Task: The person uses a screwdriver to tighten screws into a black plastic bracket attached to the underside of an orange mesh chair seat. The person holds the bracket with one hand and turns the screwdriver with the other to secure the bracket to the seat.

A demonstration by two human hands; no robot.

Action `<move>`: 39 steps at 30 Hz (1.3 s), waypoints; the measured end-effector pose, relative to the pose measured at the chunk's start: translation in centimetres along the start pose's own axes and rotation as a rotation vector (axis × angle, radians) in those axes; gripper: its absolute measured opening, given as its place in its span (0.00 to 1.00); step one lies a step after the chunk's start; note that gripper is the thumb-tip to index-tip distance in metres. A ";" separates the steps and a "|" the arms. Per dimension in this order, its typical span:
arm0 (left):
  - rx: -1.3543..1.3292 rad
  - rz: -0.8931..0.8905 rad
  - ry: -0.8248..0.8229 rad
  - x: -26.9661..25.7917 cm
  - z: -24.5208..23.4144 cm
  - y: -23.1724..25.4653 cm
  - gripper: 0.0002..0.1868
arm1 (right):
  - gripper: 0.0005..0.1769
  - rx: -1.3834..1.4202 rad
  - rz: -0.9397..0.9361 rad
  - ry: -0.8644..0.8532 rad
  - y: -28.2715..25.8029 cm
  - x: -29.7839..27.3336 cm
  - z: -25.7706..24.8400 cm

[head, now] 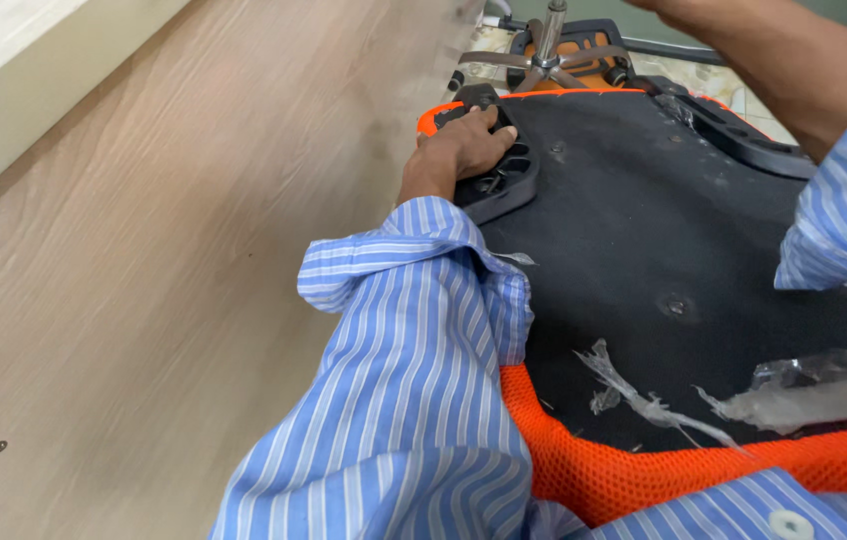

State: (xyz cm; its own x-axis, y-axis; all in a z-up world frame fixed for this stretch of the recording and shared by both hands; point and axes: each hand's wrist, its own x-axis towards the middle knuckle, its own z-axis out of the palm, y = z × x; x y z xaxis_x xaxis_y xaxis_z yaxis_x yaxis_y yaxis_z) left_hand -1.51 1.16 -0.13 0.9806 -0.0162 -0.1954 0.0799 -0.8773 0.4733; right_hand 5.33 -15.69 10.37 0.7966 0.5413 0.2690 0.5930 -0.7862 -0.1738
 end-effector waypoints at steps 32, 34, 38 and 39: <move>-0.485 0.301 0.222 -10.7 -0.4 -1.5 0.15 | 0.20 0.761 -0.100 0.093 4.2 -12.0 -1.4; -0.460 0.228 0.273 -10.9 -0.4 -0.9 0.13 | 0.20 0.804 -0.099 0.081 4.3 -12.1 -1.5; -0.489 0.193 0.305 -11.3 -0.6 -0.4 0.13 | 0.19 0.769 -0.137 0.081 4.5 -12.1 -1.5; -0.489 0.177 0.284 -11.4 -0.7 -0.5 0.12 | 0.19 0.764 -0.138 0.081 4.5 -12.1 -1.5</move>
State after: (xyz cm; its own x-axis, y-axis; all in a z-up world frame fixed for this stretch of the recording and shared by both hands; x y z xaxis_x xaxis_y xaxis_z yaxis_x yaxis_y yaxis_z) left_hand -12.59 2.12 2.45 0.9907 0.0463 0.1281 -0.0819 -0.5486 0.8320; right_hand -1.79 -26.25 7.73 0.7160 0.5729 0.3989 0.6260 -0.2741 -0.7300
